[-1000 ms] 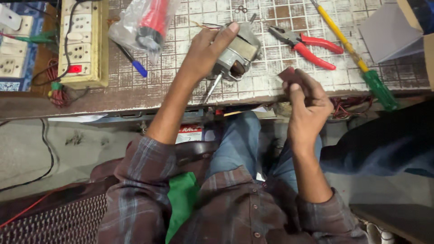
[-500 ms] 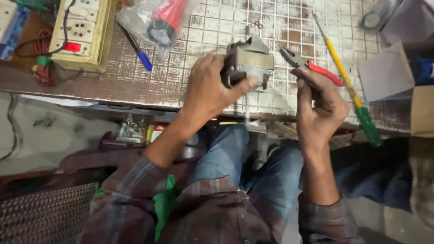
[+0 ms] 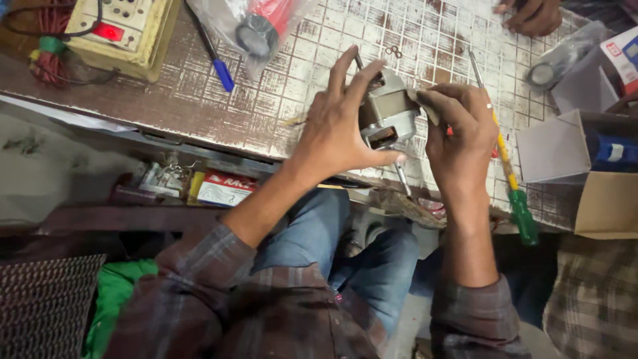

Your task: The person works on an electric motor at a workbench, holding the motor housing and using a small piece of sandpaper to sand the armature commutator. They reposition the motor repeatedly, use pliers on its parts, and continue sanding and fitting components by hand.

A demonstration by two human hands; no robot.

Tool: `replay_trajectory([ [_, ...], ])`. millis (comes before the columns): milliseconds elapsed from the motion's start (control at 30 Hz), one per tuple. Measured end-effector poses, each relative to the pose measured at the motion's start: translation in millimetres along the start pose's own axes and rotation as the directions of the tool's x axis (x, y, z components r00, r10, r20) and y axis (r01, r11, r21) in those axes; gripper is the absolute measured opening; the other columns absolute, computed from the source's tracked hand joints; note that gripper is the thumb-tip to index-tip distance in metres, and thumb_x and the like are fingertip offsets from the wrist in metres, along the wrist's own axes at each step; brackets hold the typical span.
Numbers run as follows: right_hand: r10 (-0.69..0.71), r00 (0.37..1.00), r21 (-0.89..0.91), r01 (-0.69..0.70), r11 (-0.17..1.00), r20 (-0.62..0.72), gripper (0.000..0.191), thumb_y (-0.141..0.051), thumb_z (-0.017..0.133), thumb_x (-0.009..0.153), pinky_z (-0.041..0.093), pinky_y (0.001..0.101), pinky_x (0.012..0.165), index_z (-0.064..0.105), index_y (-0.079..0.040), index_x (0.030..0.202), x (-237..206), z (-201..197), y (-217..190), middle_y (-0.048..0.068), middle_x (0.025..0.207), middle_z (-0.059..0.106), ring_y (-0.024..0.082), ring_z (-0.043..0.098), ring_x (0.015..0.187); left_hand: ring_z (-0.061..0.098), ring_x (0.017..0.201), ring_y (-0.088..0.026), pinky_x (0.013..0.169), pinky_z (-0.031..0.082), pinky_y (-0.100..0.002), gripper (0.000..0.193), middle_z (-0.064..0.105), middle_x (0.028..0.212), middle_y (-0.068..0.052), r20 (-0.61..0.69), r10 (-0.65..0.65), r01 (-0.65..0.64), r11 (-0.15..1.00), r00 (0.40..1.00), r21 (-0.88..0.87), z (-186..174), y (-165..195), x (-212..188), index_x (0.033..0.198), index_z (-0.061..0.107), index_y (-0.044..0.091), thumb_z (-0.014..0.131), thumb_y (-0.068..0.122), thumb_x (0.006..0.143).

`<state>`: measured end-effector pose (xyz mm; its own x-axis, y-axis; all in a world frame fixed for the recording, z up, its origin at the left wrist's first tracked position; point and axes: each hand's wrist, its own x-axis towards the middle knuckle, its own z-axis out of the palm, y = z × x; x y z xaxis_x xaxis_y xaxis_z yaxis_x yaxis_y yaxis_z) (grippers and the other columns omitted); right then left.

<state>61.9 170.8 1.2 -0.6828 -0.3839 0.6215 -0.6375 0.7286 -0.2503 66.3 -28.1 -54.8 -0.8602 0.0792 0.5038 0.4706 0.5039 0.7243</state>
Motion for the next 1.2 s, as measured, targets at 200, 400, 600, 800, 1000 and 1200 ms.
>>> replay_trajectory([
  [200, 0.031, 0.980, 0.069, -0.045, 0.997, 0.196, 0.046, 0.021, 0.061, 0.080, 0.053, 0.0400, 0.095, 0.075, -0.005, 0.116, 5, -5, -12, 0.014, 0.113, 0.070, 0.032, 0.065, 0.110, 0.053, 0.126, -0.048, 0.099, 0.044, -0.058, 0.125, 0.043, 0.140, -0.032, -0.090, -0.062, 0.065, 0.997, 0.994, 0.030, 18, 1, -5, 0.154, 0.032, 0.019, 0.100, 0.049, 0.053],
  [400, -0.037, 0.967, 0.036, 0.029, 0.999, 0.251, 0.049, 0.022, 0.059, 0.083, 0.056, 0.0384, 0.098, 0.073, -0.005, 0.121, 17, -4, -13, 0.013, 0.121, 0.070, 0.031, 0.068, 0.115, 0.059, 0.109, -0.039, 0.093, 0.045, -0.053, 0.118, 0.056, 0.116, -0.018, -0.052, -0.095, 0.095, 0.995, 0.994, 0.000, 16, 4, -8, 0.155, 0.033, 0.018, 0.097, 0.046, 0.060],
  [600, -0.032, 0.976, 0.095, 0.012, 0.995, 0.216, 0.043, 0.019, 0.063, 0.081, 0.060, 0.0394, 0.092, 0.074, -0.005, 0.116, 18, -2, -15, 0.013, 0.112, 0.071, 0.031, 0.072, 0.105, 0.057, 0.107, -0.039, 0.091, 0.044, -0.054, 0.117, 0.054, 0.114, -0.018, -0.054, -0.060, 0.061, 0.998, 0.997, 0.026, 15, 3, -4, 0.154, 0.034, 0.018, 0.097, 0.045, 0.060],
  [800, -0.144, 0.974, 0.057, 0.136, 0.989, 0.178, 0.047, 0.020, 0.064, 0.079, 0.059, 0.0389, 0.090, 0.074, -0.006, 0.116, 3, 4, -2, 0.013, 0.116, 0.071, 0.032, 0.072, 0.108, 0.058, 0.108, -0.039, 0.091, 0.045, -0.053, 0.114, 0.056, 0.114, -0.016, -0.032, -0.086, 0.087, 0.996, 0.996, 0.027, 12, 9, -4, 0.154, 0.035, 0.019, 0.096, 0.041, 0.060],
  [1000, -0.132, 0.971, 0.095, 0.116, 0.989, 0.197, 0.049, 0.020, 0.061, 0.075, 0.058, 0.0394, 0.091, 0.073, -0.003, 0.116, 0, 8, 11, 0.016, 0.115, 0.070, 0.032, 0.069, 0.109, 0.057, 0.107, -0.039, 0.088, 0.045, -0.054, 0.118, 0.055, 0.115, -0.019, -0.054, -0.077, 0.078, 0.997, 0.996, 0.023, 16, 3, -4, 0.152, 0.036, 0.015, 0.098, 0.045, 0.057],
  [1200, -0.231, 0.960, 0.236, 0.191, 0.953, 0.158, 0.045, 0.005, 0.070, 0.073, 0.051, 0.0435, 0.097, 0.067, 0.000, 0.118, 11, 1, -6, 0.016, 0.114, 0.070, 0.034, 0.067, 0.112, 0.058, 0.108, -0.040, 0.091, 0.046, -0.054, 0.113, 0.062, 0.114, -0.019, -0.071, -0.025, 0.027, 0.999, 0.997, 0.020, 23, 3, 2, 0.149, 0.041, 0.010, 0.096, 0.041, 0.055],
])
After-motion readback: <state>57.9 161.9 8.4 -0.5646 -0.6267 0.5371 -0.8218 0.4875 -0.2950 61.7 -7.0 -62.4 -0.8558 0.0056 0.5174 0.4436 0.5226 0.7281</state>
